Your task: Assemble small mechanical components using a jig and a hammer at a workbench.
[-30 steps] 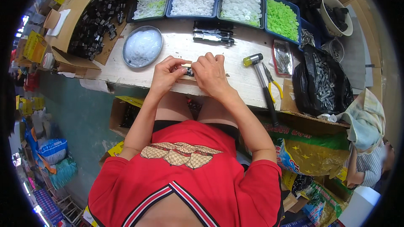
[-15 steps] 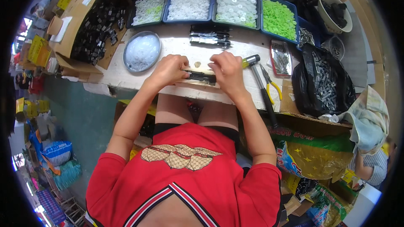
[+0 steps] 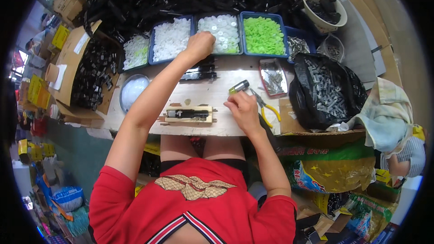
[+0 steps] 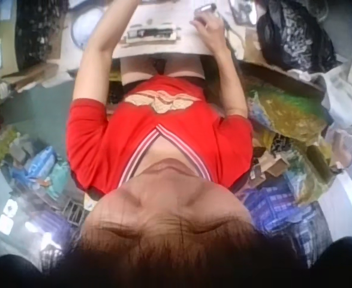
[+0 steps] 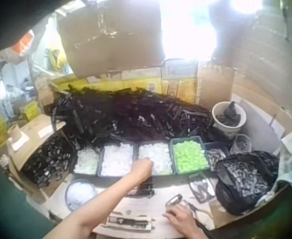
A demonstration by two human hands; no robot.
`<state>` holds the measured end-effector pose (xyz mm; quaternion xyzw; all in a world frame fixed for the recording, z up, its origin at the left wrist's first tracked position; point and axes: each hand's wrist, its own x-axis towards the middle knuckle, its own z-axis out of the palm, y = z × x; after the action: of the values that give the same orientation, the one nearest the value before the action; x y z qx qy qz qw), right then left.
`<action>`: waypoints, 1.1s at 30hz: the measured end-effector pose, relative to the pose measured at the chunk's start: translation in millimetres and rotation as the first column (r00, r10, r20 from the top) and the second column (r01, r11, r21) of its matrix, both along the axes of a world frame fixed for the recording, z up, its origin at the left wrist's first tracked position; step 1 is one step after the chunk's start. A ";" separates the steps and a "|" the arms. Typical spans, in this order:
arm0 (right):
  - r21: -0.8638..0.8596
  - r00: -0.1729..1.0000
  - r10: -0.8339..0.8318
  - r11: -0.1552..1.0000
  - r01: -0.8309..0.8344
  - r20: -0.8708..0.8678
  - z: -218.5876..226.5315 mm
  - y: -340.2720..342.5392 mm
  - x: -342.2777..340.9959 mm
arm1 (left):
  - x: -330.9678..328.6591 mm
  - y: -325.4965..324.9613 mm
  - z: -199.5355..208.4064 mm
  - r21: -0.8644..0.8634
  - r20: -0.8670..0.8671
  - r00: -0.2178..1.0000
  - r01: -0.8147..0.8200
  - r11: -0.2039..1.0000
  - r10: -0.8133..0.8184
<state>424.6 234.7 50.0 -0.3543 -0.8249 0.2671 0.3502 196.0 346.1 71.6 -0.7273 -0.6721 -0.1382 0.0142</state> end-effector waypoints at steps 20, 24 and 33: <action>-0.534 0.876 -0.020 0.799 -0.276 -0.483 45.3 1.1 -51.8 | 6.5 -173.0 19.8 -0.026 0.944 -0.306 0.298 0.954 0.122; -0.525 0.846 0.053 0.763 -0.377 -0.531 40.8 -11.3 -71.5 | 4.1 -204.2 13.4 -0.042 0.915 -0.376 0.277 0.960 0.149; -0.526 0.857 0.130 0.740 -0.419 -0.499 47.9 -28.8 -82.6 | 0.0 -225.8 9.5 -0.035 0.916 -0.381 0.230 0.973 0.123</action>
<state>342.0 205.9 97.9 -0.2518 -0.6365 0.6433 0.3430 196.0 120.3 81.1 -0.3169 -0.3582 -0.6079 -0.6338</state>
